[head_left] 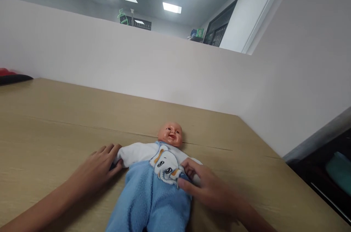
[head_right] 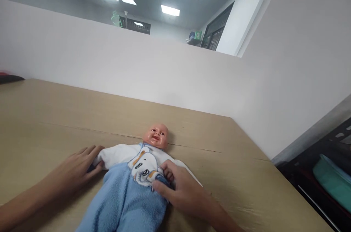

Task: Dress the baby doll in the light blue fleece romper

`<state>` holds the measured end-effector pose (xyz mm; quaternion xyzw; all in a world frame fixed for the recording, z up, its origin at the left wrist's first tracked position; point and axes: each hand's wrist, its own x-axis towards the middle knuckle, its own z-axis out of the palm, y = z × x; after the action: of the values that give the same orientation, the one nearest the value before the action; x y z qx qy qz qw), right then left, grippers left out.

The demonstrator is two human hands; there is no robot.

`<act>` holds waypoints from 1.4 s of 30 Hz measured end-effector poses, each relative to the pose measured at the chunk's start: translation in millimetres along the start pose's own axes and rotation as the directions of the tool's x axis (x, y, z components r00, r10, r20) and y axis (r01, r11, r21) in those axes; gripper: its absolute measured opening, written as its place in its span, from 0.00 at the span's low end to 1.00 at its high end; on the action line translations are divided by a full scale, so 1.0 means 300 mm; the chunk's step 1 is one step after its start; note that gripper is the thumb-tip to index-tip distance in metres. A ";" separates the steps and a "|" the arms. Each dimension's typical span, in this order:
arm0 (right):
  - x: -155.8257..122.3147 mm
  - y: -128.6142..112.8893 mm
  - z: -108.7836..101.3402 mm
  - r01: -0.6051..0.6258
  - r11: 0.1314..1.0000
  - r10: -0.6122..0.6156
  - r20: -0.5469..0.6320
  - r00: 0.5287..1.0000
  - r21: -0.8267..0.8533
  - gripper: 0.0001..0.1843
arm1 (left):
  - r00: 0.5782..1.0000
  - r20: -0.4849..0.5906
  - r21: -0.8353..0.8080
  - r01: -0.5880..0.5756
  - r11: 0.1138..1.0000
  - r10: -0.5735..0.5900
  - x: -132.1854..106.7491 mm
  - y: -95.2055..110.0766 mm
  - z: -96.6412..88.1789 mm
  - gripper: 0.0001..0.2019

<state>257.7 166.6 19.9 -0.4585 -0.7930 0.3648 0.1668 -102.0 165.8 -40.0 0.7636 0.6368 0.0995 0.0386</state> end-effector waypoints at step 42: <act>-0.115 0.364 -0.183 0.034 0.935 0.204 -0.616 0.760 0.352 0.29 | 0.713 -0.116 -0.071 -0.701 0.710 0.692 0.353 0.649 0.008 0.07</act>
<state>374.8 195.0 -20.4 -0.5554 -0.5893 0.3247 0.4888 104.1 233.6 4.7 0.9392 0.2965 0.1725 0.0145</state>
